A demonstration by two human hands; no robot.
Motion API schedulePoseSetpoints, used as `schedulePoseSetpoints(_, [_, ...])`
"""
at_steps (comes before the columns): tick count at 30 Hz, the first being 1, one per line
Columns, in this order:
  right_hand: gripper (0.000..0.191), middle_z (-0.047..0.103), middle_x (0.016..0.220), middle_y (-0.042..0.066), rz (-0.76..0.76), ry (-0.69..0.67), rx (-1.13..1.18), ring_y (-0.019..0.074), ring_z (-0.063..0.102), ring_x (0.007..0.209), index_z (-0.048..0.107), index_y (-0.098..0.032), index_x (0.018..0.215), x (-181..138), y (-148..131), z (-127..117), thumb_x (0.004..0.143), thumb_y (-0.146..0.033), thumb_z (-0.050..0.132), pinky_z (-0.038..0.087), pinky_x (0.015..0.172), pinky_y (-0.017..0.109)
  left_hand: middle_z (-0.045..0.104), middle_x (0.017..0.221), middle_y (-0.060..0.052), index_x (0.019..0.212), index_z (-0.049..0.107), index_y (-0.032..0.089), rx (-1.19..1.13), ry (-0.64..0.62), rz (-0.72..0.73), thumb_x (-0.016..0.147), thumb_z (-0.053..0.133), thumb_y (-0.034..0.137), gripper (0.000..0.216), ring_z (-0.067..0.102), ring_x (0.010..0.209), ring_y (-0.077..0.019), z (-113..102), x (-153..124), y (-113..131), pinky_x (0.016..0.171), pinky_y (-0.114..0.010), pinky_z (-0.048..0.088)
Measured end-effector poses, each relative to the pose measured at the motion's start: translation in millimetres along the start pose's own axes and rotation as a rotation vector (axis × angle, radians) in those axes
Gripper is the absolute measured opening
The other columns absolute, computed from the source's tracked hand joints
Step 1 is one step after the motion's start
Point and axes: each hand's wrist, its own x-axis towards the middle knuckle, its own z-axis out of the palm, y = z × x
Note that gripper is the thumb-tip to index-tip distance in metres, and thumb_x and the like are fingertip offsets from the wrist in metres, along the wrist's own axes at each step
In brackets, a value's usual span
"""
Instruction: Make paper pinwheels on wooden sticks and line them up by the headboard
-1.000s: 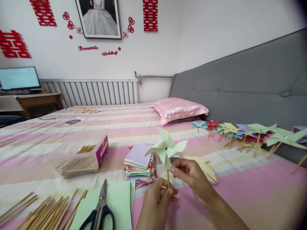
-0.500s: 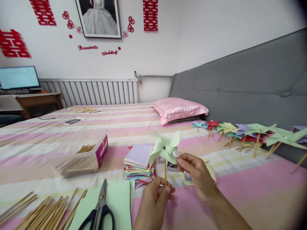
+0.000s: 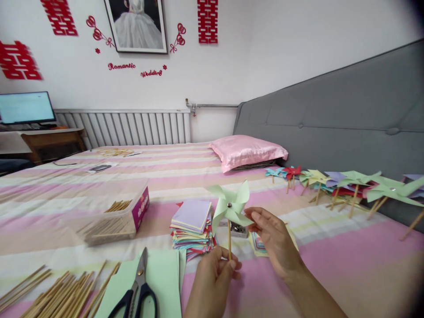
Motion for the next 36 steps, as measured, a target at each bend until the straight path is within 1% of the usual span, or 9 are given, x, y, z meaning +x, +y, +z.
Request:
schedulePoseSetpoints(4, [0.024, 0.064, 0.078, 0.004, -0.028, -0.004, 0.022, 0.0197, 0.055, 0.080, 0.065, -0.018, 0.081, -1.0, -1.8, 2.0, 0.067, -0.037, 0.066, 0.040, 0.068, 0.027, 0.067, 0.081, -0.010, 0.076, 0.050, 0.016, 0.009, -0.012, -0.004, 0.079, 0.046, 0.025, 0.011, 0.061, 0.070, -0.0167, 0.2, -1.1, -1.8, 0.063, -0.027, 0.042])
schedulePoseSetpoints(8, [0.020, 0.065, 0.073, 0.003, -0.019, -0.037, 0.059, 0.0181, 0.056, 0.075, 0.063, -0.018, 0.078, -2.1, -2.9, 2.9, 0.067, -0.034, 0.068, 0.041, 0.072, 0.028, 0.067, 0.078, -0.010, 0.076, 0.051, 0.015, 0.039, -0.035, -0.017, 0.078, 0.045, 0.023, 0.010, 0.060, 0.068, -0.0163, 0.4, -2.2, -3.7, 0.061, -0.027, 0.041])
schedulePoseSetpoints(12, [0.020, 0.064, 0.069, 0.001, -0.020, 0.005, 0.052, 0.0160, 0.055, 0.070, 0.064, -0.017, 0.075, -1.0, -1.0, 1.4, 0.066, -0.033, 0.070, 0.041, 0.068, 0.027, 0.066, 0.076, -0.009, 0.074, 0.051, 0.015, 0.063, -0.061, -0.011, 0.076, 0.043, 0.020, 0.010, 0.059, 0.066, -0.0160, 0.5, -3.0, -1.6, 0.061, -0.026, 0.041])
schedulePoseSetpoints(17, [0.023, 0.062, 0.068, 0.001, -0.034, 0.046, 0.043, 0.0168, 0.054, 0.069, 0.064, -0.017, 0.075, 0.9, 1.8, -0.8, 0.064, -0.035, 0.071, 0.042, 0.068, 0.029, 0.067, 0.075, -0.009, 0.074, 0.051, 0.015, 0.063, -0.077, -0.015, 0.075, 0.042, 0.016, 0.010, 0.060, 0.065, -0.0158, 1.1, -3.5, 0.1, 0.060, -0.026, 0.041])
schedulePoseSetpoints(21, [0.030, 0.062, 0.073, 0.002, -0.044, 0.085, 0.025, 0.0171, 0.054, 0.068, 0.063, -0.017, 0.085, 0.8, -1.1, 0.2, 0.064, -0.038, 0.070, 0.042, 0.066, 0.029, 0.067, 0.076, -0.009, 0.075, 0.052, 0.015, 0.057, -0.062, -0.006, 0.077, 0.043, 0.019, 0.010, 0.060, 0.066, -0.0160, 1.2, -1.8, -2.5, 0.060, -0.026, 0.041])
schedulePoseSetpoints(25, [0.036, 0.057, 0.071, -0.001, -0.051, 0.139, 0.049, 0.0115, 0.049, 0.060, 0.060, -0.019, 0.094, 0.6, -3.5, 2.1, 0.066, -0.039, 0.069, 0.039, 0.059, 0.024, 0.068, 0.083, -0.010, 0.079, 0.050, 0.016, 0.016, -0.004, 0.006, 0.080, 0.045, 0.028, 0.013, 0.062, 0.071, -0.0173, 0.1, -0.2, -1.9, 0.063, -0.027, 0.043])
schedulePoseSetpoints(28, [0.036, 0.058, 0.071, 0.000, 0.004, 0.091, 0.067, 0.0108, 0.048, 0.057, 0.057, -0.019, 0.093, -0.2, 0.2, 4.3, 0.066, -0.040, 0.068, 0.038, 0.057, 0.024, 0.067, 0.083, -0.011, 0.080, 0.049, 0.016, 0.002, 0.034, 0.007, 0.080, 0.045, 0.029, 0.014, 0.063, 0.071, -0.0177, -0.2, -0.3, 0.4, 0.063, -0.028, 0.043])
schedulePoseSetpoints(32, [0.035, 0.061, 0.072, 0.002, 0.086, -0.038, -0.025, 0.0114, 0.049, 0.057, 0.060, -0.016, 0.085, -3.5, 9.2, 8.6, 0.062, -0.040, 0.071, 0.039, 0.056, 0.025, 0.067, 0.083, -0.012, 0.080, 0.049, 0.015, -0.012, 0.049, 0.008, 0.080, 0.046, 0.030, 0.015, 0.063, 0.070, -0.0178, -0.3, 0.0, 2.1, 0.063, -0.027, 0.042])
schedulePoseSetpoints(36, [0.029, 0.064, 0.077, 0.003, 0.126, -0.181, -0.115, 0.0137, 0.054, 0.067, 0.066, -0.016, 0.082, -8.2, 11.9, 12.3, 0.064, -0.037, 0.070, 0.042, 0.063, 0.025, 0.067, 0.083, -0.012, 0.080, 0.049, 0.015, -0.021, 0.042, 0.022, 0.081, 0.046, 0.030, 0.015, 0.063, 0.070, -0.0182, -0.7, 1.4, 1.5, 0.062, -0.028, 0.042])
